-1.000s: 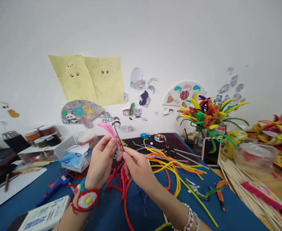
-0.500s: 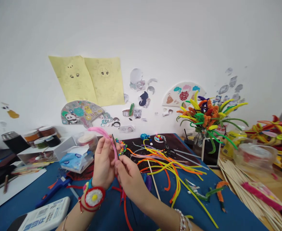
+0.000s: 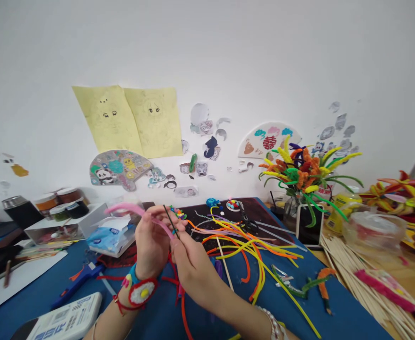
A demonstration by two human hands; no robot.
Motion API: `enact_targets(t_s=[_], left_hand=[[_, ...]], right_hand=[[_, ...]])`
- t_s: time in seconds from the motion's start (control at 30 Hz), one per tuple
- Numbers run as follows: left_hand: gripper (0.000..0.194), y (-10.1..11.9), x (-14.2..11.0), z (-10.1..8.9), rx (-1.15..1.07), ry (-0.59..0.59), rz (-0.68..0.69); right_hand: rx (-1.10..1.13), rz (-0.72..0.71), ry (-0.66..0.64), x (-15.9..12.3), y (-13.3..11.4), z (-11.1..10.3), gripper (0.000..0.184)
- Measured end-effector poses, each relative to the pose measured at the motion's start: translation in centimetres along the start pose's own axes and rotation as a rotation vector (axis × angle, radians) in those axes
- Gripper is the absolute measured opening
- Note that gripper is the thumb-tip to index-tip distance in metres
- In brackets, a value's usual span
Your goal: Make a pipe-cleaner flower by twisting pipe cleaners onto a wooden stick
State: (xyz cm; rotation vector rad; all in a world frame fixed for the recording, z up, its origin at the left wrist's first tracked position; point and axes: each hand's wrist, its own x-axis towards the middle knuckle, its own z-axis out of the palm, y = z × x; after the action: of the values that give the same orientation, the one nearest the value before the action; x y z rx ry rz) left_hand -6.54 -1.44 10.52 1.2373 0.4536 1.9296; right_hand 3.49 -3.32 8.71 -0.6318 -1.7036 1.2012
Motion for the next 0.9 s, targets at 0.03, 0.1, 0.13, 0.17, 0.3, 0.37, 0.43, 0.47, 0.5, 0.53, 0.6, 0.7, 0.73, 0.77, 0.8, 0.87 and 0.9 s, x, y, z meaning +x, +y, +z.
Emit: enact_targets(t_s=[0.03,0.1,0.13,0.17,0.3,0.37,0.43,0.47,0.5,0.53,0.6,0.7,0.73,0.77,0.8,0.87,0.9], left_hand=[[0.029,0.0,0.0,-0.2,0.008,-0.071,-0.013],[0.030,0.1,0.1,-0.6,0.037,-0.222,-0.046],[0.030,0.3,0.3,-0.8,0.056,-0.291,-0.061],[0.032,0.6,0.4,-0.9,0.078,-0.352,-0.077],[0.039,2.2,1.0,-1.0,0.229,-0.506,-0.193],[0.038,3.1,1.3,-1.1,0.320,-0.526,-0.256],[0.031,3.6,1.6,-1.2,0.403,-0.488,-0.264],[0.028,3.6,1.7,-1.3,0.439,-0.453,-0.250],[0.026,3.6,1.8,-1.5,0.469,-0.414,-0.227],[0.024,3.5,1.8,-1.6,0.491,-0.376,-0.202],[0.021,3.2,1.9,-1.8,0.501,-0.299,-0.155],[0.015,2.6,1.9,-2.1,0.468,-0.219,-0.136],[0.014,2.5,1.9,-2.1,0.460,-0.193,-0.132],[0.012,2.3,1.8,-2.1,0.455,-0.162,-0.121],[0.011,2.2,1.7,-2.1,0.453,-0.131,-0.106],[0.010,1.9,1.6,-1.9,0.435,-0.069,-0.077],[0.010,1.7,1.5,-1.8,0.417,-0.050,-0.070]], right_hand=[[0.003,0.005,0.003,0.0,-0.2,-0.2,0.025],[0.005,0.015,-0.005,-0.1,-0.6,-0.6,0.026],[0.005,0.019,-0.011,-0.1,-0.8,-0.8,0.026],[0.005,0.023,-0.015,-0.1,-0.9,-0.9,0.025],[0.046,0.033,0.012,0.1,-0.8,-1.3,0.025],[0.087,0.013,0.051,0.3,-0.6,-1.5,0.025],[0.128,-0.007,0.080,0.6,-0.5,-1.7,0.026],[0.148,-0.008,0.084,0.7,-0.5,-1.7,0.026],[0.169,-0.003,0.080,0.7,-0.6,-1.8,0.025],[0.188,0.010,0.069,0.8,-0.7,-1.9,0.025],[0.208,0.049,0.016,0.8,-0.9,-2.0,0.024],[0.179,0.088,-0.092,0.7,-1.2,-2.1,0.021],[0.163,0.090,-0.110,0.7,-1.3,-2.1,0.021],[0.150,0.087,-0.118,0.6,-1.3,-2.1,0.021],[0.137,0.083,-0.116,0.6,-1.3,-2.1,0.022],[0.096,0.069,-0.100,0.5,-1.2,-1.9,0.023],[0.067,0.062,-0.091,0.5,-1.1,-1.8,0.024]])
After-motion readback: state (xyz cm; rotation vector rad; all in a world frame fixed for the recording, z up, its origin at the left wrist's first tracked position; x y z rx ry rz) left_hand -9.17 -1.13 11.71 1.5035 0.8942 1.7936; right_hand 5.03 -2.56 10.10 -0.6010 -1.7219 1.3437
